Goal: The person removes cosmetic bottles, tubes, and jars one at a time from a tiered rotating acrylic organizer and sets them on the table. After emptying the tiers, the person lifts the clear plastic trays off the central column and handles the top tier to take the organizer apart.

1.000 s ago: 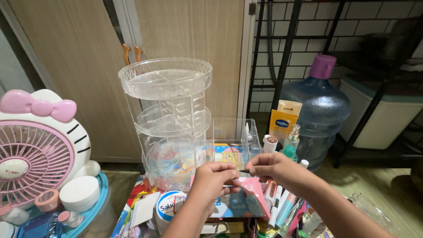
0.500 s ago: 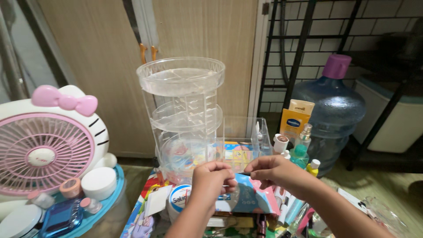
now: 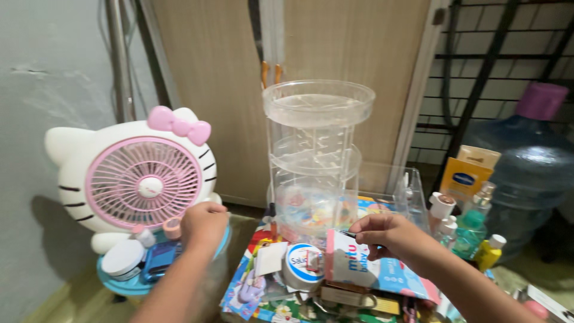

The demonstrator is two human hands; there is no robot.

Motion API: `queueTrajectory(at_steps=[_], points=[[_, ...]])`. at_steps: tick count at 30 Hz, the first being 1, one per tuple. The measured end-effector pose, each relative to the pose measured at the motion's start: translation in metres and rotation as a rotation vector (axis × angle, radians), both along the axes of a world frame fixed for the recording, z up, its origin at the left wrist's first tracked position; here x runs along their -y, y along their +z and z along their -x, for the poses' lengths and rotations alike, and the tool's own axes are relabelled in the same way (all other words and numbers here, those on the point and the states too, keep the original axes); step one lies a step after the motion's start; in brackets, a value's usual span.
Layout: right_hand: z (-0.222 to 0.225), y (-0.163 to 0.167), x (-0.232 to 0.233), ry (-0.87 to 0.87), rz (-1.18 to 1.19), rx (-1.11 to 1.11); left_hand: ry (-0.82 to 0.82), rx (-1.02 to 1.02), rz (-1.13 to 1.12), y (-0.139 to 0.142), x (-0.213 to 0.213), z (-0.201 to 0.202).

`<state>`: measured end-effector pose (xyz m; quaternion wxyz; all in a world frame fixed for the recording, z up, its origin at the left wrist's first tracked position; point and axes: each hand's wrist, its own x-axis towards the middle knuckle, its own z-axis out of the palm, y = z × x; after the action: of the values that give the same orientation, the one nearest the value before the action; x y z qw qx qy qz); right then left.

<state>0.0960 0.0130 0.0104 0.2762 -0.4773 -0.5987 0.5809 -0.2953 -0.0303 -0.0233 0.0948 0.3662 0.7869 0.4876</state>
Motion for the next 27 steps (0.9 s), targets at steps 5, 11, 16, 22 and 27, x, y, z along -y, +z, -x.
queueTrajectory(at_steps=[5,11,16,22,27], points=[[0.022,0.001,0.004,0.053,0.063,-0.033,0.026,0.124,0.231,0.006,0.005,0.045],[0.036,0.002,0.016,0.068,0.07,-0.002,0.082,-0.112,0.409,-0.001,-0.007,0.058],[0.028,0.006,0.017,0.044,0.069,0.032,0.084,-0.243,0.499,0.0,-0.008,0.066],[0.011,0.026,0.012,-0.093,0.025,0.006,0.06,-0.243,0.185,0.032,-0.01,0.049],[-0.009,0.093,0.002,-0.245,-0.14,0.105,-0.126,-0.491,-0.438,0.1,-0.028,-0.019]])
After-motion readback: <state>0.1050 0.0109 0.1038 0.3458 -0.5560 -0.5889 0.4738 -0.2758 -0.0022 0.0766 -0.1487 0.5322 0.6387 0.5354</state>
